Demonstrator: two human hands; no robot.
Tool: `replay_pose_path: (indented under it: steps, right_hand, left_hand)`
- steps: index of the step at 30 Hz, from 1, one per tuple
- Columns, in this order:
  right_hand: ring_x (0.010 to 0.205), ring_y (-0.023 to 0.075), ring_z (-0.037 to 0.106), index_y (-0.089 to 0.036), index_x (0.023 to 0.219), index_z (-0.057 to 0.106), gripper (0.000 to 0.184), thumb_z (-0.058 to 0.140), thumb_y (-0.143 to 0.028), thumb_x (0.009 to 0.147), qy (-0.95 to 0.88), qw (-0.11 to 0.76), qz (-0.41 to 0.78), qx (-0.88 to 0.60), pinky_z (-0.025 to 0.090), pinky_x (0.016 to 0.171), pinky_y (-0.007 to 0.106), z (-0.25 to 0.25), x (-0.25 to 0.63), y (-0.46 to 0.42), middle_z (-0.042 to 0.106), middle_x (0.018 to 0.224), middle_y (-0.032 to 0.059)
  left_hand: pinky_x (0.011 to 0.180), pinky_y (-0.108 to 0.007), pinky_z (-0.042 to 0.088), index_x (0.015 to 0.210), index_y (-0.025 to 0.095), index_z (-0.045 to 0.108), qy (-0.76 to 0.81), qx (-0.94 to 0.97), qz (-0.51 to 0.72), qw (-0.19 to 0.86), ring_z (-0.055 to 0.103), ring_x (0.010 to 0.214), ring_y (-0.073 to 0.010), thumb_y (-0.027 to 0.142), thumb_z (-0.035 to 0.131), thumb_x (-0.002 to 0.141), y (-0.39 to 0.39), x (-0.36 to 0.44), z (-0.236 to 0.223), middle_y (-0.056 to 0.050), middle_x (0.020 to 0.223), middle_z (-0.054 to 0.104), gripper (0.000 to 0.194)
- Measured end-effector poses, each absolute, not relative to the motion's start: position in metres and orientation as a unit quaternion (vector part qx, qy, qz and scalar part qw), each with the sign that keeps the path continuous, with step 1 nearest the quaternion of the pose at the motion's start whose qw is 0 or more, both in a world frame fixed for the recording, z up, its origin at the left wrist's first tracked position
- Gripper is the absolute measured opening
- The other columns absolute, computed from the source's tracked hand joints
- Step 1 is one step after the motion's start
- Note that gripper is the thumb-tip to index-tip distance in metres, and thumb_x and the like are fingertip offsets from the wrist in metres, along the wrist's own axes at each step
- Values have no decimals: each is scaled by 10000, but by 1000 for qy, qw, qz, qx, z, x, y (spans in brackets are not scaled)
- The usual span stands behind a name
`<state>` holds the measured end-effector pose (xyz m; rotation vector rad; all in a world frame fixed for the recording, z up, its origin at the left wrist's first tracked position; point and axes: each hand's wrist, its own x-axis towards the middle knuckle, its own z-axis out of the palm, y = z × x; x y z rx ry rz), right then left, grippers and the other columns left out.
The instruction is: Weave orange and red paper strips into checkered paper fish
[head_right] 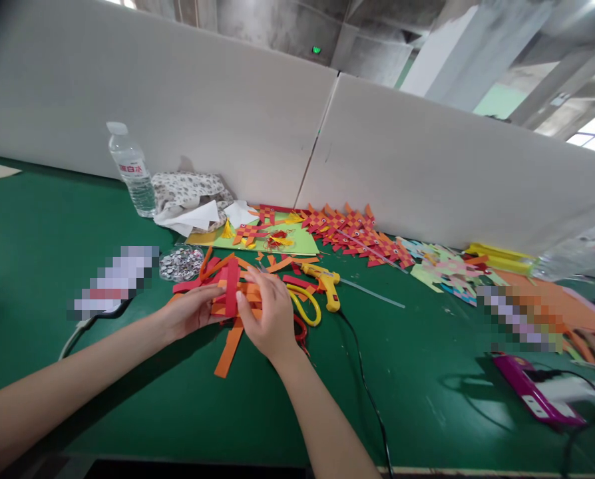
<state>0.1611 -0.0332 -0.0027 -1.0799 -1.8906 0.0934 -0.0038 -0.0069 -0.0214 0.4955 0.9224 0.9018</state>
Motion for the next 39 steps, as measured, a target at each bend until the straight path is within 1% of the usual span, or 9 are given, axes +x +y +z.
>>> replay_pose_path:
  steps: [4,9,14,18,23,29,33,36,39]
  right_hand:
    - [1048,230,577,-266,1292,411,479,553,-296,835,-773,437,96,-450,421,956,446,-8,157,-34,657,1068,53]
    - [1075,229,579,-266,1321,355,587,615,-323,798,-730,457,188,-472,446,939,433,-12,153,-32,662,1055,57]
    - [1055,229,580,-263,1323,346,665,670,-312,745,-726,443,199,-488,459,916,426,-16,148,-30,664,1042,54]
    - [939,209,628,-255,1249,420,538,640,-241,759,-712,468,204,-481,492,861,399,-18,145,-29,678,943,40]
    - [861,208,631,-227,1132,494,409,637,-253,750,-682,507,168,-499,482,854,409,-17,148,-30,666,838,30]
    - [803,210,587,-211,835,582,106,610,-273,754,-709,475,94,-512,487,734,364,-11,151,-30,636,826,46]
    - [782,221,569,-214,801,574,77,595,-276,760,-725,452,73,-515,464,725,374,-10,150,-32,636,787,43]
    - [769,214,568,-215,788,573,64,573,-278,781,-731,438,81,-517,459,727,369,-12,150,-32,638,778,40]
    - [754,207,581,-221,771,572,54,554,-263,800,-741,443,81,-498,450,754,379,-12,149,-31,650,773,36]
  left_hand:
    - [673,-306,569,804,161,576,426,220,415,773,618,602,-110,105,606,760,-7,-3,-20,0,721,640,78]
    - [661,-302,571,884,173,513,456,209,428,752,621,629,-115,58,591,755,-9,-1,-16,-6,763,617,189]
    - [590,-234,550,898,154,533,450,241,422,749,610,595,-101,30,555,771,-11,0,-13,-12,734,616,178]
    - [522,-209,529,908,161,526,479,225,425,734,592,519,-90,-3,566,749,-10,1,-14,10,679,612,231]
    - [557,-247,552,817,166,539,424,241,425,763,637,581,-125,26,569,755,-8,-2,-20,-1,685,632,155]
    - [577,-271,557,820,180,519,405,236,420,777,646,600,-137,52,525,786,-7,-4,-21,-4,695,639,133]
    - [579,-273,549,792,183,514,401,218,420,784,641,590,-136,67,514,800,-8,-3,-20,5,672,633,116]
    - [634,-287,551,834,163,558,397,221,407,792,651,654,-142,131,478,847,-8,-3,-17,-28,744,660,87]
    - [688,-302,545,873,152,585,400,222,392,798,655,709,-153,187,445,876,-8,-3,-15,-56,808,677,144]
